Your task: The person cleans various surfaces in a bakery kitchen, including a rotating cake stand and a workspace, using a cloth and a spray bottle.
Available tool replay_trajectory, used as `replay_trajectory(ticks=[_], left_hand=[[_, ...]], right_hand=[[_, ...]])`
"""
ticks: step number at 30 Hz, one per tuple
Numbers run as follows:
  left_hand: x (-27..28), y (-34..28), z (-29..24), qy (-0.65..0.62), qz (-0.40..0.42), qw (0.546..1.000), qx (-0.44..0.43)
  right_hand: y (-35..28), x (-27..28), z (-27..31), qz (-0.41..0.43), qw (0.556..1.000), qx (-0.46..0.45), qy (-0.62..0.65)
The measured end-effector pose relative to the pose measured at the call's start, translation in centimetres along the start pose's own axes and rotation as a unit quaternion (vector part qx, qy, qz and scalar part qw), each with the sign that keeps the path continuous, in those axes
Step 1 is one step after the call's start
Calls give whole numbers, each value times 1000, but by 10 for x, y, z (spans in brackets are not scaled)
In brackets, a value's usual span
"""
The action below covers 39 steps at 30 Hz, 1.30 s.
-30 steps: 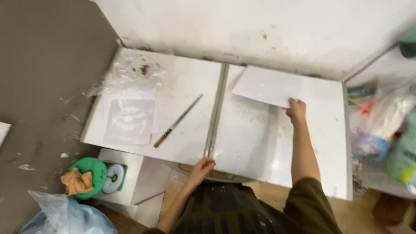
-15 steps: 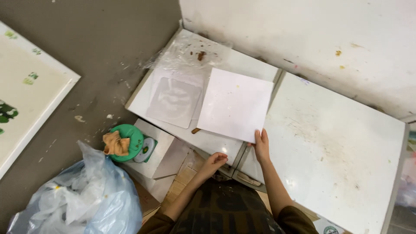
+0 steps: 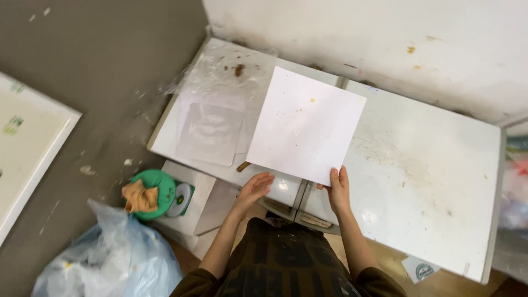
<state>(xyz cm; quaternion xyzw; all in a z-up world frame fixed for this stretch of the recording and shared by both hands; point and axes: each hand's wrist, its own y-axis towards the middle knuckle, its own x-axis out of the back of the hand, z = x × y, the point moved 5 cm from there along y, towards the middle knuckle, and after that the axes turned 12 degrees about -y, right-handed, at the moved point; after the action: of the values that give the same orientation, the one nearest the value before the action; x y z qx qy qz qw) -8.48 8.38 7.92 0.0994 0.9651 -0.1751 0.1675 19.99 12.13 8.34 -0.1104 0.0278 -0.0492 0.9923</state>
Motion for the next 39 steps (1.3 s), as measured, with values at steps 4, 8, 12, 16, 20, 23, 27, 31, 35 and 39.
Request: replay_trajectory(ticks=[4,8,12,16,20,23,27,31,35,39], left_hand=[[-70,41,-12,-13,180,983,-39],[-135,69,36,21,167,984,61],[-187,81,63,-64,220,968,105],[-224,87,84,-52,228,958,166],[-275,79,108,-120,297,941,105],[-321,49,133,-129,294,938,130],[-385,-18,175,-164,293,932,136],[-438,-88,206,-205,293,923,140],[-469,-131,227,-208,314,911,171],[-483,-147,236,-177,333,910,174]], right_hand=[[-39,-2,23,-33,998,-23,50],[-86,16,25,-46,994,-8,99],[-134,80,2,-97,993,73,10],[-202,180,-15,-250,951,100,151],[-303,263,2,-505,848,160,-12],[-371,297,39,-567,751,143,-306],[-405,319,65,-504,632,35,-588],[-430,335,65,-506,636,2,-582],[-467,345,57,-518,654,0,-551],[-497,351,50,-529,653,15,-542]])
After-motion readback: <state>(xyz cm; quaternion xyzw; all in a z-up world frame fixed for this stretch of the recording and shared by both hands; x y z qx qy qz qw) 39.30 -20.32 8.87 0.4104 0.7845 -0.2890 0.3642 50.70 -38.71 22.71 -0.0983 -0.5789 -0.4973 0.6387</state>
